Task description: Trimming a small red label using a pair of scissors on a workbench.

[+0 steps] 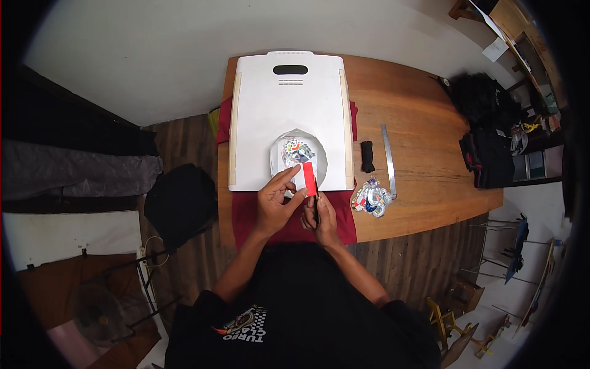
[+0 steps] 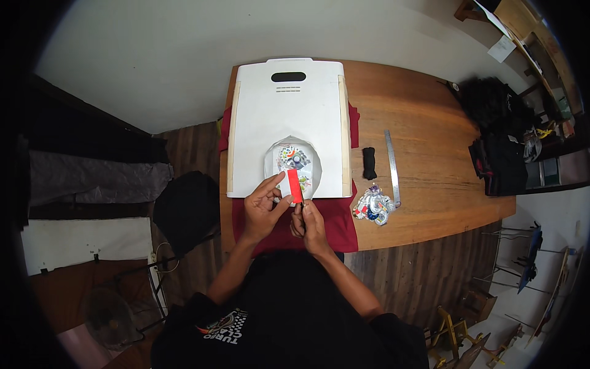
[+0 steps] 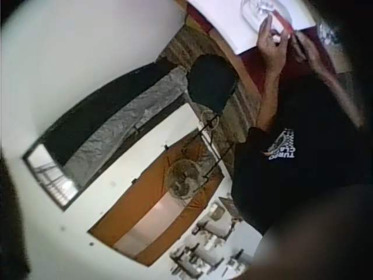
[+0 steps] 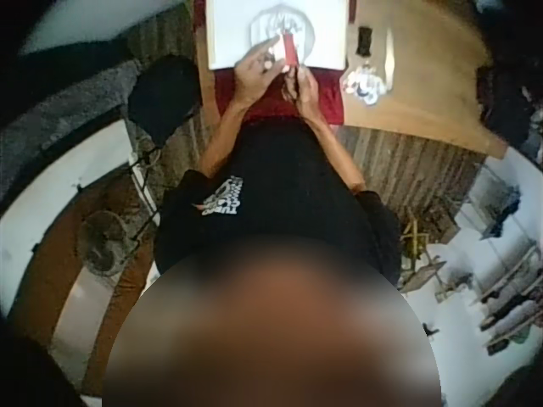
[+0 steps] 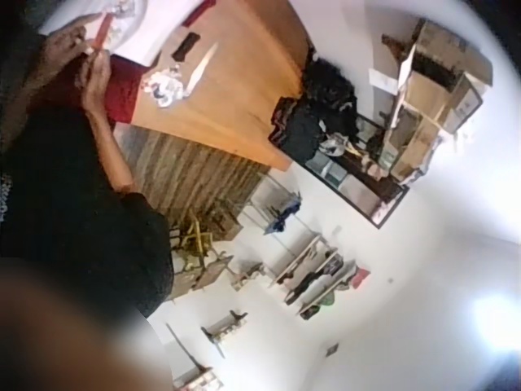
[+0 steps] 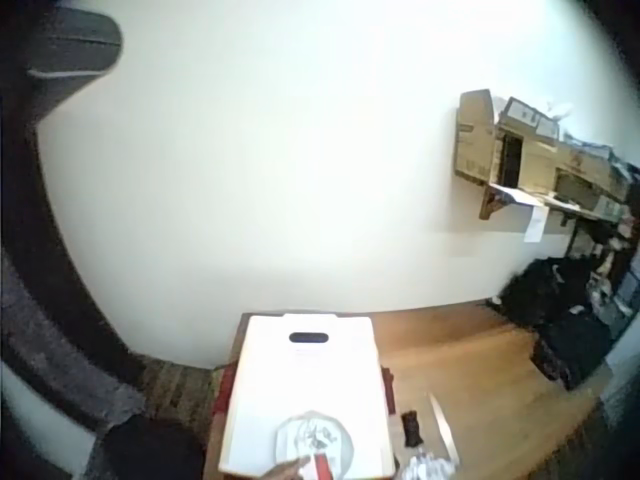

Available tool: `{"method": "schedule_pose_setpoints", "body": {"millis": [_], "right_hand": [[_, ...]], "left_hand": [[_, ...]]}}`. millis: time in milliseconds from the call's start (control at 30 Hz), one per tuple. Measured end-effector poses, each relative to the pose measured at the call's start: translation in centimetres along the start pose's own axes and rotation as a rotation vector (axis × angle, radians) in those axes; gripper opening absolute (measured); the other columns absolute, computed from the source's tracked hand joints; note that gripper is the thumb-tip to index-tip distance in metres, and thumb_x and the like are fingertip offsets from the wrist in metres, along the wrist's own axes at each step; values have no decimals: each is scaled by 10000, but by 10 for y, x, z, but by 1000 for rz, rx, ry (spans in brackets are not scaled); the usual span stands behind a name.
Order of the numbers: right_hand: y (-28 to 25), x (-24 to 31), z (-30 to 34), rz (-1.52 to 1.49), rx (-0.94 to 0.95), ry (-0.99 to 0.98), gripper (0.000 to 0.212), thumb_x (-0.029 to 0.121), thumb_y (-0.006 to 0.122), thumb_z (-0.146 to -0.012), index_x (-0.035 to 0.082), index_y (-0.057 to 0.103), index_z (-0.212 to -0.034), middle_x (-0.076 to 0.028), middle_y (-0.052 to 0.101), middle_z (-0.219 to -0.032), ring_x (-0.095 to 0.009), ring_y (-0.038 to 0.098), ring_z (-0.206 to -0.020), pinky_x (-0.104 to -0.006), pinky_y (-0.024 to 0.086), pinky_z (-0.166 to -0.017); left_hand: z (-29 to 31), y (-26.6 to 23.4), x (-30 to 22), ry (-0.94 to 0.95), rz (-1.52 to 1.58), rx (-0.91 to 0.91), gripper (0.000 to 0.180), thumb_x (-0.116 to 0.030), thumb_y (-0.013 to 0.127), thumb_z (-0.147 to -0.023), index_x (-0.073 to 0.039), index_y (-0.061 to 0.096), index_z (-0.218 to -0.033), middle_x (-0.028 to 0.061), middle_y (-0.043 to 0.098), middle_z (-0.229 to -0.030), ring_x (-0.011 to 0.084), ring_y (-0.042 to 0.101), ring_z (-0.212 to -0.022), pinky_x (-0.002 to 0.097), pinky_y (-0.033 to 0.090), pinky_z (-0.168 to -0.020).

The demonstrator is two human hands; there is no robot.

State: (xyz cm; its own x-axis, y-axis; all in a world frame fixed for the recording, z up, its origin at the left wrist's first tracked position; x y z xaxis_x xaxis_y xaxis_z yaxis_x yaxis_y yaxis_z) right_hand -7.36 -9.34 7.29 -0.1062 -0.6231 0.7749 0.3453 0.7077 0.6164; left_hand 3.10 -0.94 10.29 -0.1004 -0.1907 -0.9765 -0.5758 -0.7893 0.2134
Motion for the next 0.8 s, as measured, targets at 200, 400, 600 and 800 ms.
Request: {"method": "schedule_pose_setpoints", "body": {"millis": [200,400,600,800], "right_hand": [[-3,-2,-2,38,-14,-24,326,385,337,-1103,94,432,-992,14,328,-599,-81,268,-475,-252,265,-470],[-1,-1,-3,-3,-14,-18,330,382,330,-1105,92,435,-987,11,341,-602,-81,277,-470,-251,267,-464],[-4,0,-5,26,-36,-18,349,381,315,-1109,83,447,-983,6,357,-602,-84,284,-459,-254,267,-458],[-4,3,-8,46,-38,-34,351,371,312,-1110,76,452,-981,10,360,-602,-79,291,-460,-249,273,-458]], "left_hand": [[4,1,3,34,-21,34,573,152,678,-860,78,511,-1403,135,573,-1318,57,540,-884,201,495,-819],[4,3,2,11,-26,35,581,155,685,-853,71,516,-1403,135,575,-1324,53,535,-869,201,488,-800],[6,4,3,7,-4,25,568,134,697,-846,69,540,-1388,133,585,-1318,58,536,-863,199,488,-814],[6,8,-2,-4,-5,38,569,132,700,-845,66,541,-1388,129,590,-1309,60,536,-865,205,486,-829]]}}
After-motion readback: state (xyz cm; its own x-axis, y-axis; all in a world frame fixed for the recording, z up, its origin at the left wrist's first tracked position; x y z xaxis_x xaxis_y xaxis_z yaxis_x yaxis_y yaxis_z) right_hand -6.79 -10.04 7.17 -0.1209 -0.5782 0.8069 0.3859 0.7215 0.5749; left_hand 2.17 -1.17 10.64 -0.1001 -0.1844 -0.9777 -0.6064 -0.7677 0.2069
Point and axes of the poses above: each hand's wrist, its own z-axis away from the middle knuckle, its own y-axis out of the palm, x = y × z, the point moved 5 cm from there along -z, towards the middle knuckle
